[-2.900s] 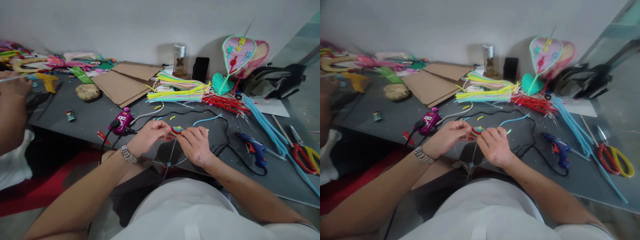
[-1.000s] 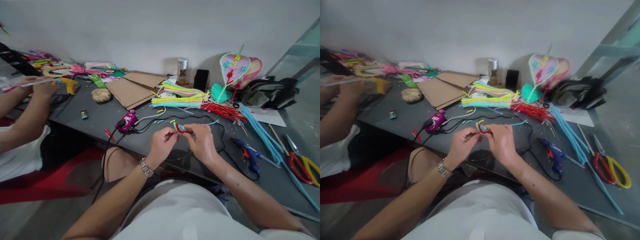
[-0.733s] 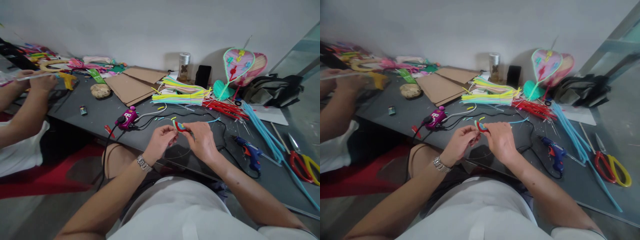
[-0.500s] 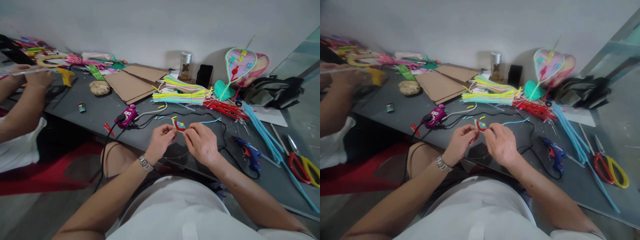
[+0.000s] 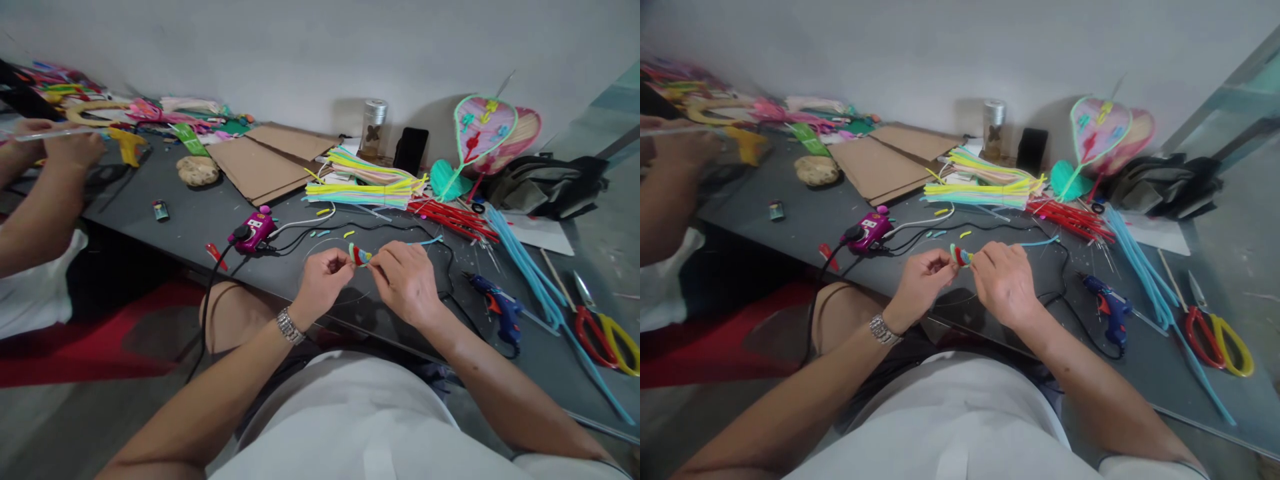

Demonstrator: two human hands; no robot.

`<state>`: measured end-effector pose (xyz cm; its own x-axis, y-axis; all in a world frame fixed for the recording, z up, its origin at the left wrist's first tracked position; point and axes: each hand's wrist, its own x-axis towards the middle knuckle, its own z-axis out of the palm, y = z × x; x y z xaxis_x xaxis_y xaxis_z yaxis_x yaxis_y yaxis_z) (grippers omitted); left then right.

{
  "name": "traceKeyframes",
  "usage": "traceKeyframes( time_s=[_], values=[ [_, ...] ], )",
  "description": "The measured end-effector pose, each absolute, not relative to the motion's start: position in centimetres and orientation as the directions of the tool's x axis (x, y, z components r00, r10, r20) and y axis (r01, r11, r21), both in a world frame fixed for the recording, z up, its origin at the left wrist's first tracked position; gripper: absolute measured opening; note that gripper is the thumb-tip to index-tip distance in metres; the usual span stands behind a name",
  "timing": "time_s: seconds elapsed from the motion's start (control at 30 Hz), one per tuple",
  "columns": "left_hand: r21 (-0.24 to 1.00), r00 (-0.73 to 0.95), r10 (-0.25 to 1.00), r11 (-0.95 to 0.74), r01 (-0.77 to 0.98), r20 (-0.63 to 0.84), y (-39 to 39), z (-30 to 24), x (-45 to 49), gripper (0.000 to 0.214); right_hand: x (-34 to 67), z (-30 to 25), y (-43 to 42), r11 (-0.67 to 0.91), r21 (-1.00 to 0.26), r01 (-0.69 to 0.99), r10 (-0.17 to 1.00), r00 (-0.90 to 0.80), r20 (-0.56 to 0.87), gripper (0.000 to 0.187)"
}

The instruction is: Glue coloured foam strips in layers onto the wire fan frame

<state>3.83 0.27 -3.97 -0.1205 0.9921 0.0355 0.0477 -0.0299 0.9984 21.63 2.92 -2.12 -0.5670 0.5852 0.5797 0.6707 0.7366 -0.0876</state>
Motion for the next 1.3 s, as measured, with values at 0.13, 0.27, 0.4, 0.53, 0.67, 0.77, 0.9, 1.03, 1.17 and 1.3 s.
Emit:
traceKeyframes(
  time_s=[0.13, 0.27, 0.4, 0.53, 0.67, 0.77, 0.9, 1.03, 1.17, 1.3],
  values=[
    [0.999, -0.14, 0.99, -0.02, 0.028, 0.023, 0.2, -3.9, 4.0, 0.016, 21.6, -1.9, 3.0, 0.748, -0.08, 0.658, 0.572, -0.58, 0.58, 0.021],
    [0.997, -0.183, 0.983, 0.016, -0.069, -0.028, 0.3, -3.9, 4.0, 0.018, 21.6, -2.1, 2.7, 0.749, -0.117, 0.652, 0.582, -0.564, 0.586, 0.022],
    [0.986, -0.191, 0.98, 0.024, -0.167, -0.056, 0.4, -4.3, 3.8, 0.019, 21.6, -2.7, 2.5, 0.72, -0.228, 0.655, 0.633, -0.485, 0.603, 0.017],
    [0.982, -0.188, 0.979, 0.048, -0.18, -0.083, 0.4, -4.6, 3.8, 0.019, 21.8, -3.3, 2.6, 0.66, -0.423, 0.621, 0.73, -0.399, 0.555, 0.01],
    [0.979, -0.178, 0.979, 0.064, -0.191, -0.099, 0.5, -4.6, 3.8, 0.02, 21.8, -3.6, 2.7, 0.593, -0.588, 0.55, 0.802, -0.344, 0.488, 0.008],
    [0.976, -0.16, 0.982, 0.071, -0.204, -0.105, 0.4, -4.5, 3.7, 0.022, 21.8, -3.9, 3.0, 0.525, -0.697, 0.489, 0.851, -0.301, 0.43, 0.009],
    [0.977, -0.121, 0.986, 0.091, -0.19, -0.115, 0.3, -4.4, 3.5, 0.022, 21.8, -4.2, 3.5, 0.461, -0.778, 0.428, 0.885, -0.282, 0.37, 0.008],
    [0.986, -0.134, 0.985, 0.085, -0.144, -0.104, 0.2, -4.5, 3.4, 0.021, 21.7, -4.1, 3.7, 0.454, -0.795, 0.404, 0.885, -0.306, 0.35, 0.009],
    [0.993, -0.142, 0.986, 0.071, -0.093, -0.084, 0.3, -4.4, 3.3, 0.024, 21.7, -3.6, 3.6, 0.466, -0.783, 0.412, 0.878, -0.32, 0.355, 0.009],
    [0.997, -0.104, 0.993, 0.055, -0.058, -0.061, 0.3, -4.1, 2.9, 0.024, 22.2, -3.1, 3.7, 0.515, -0.755, 0.406, 0.844, -0.397, 0.362, 0.012]
  ],
)
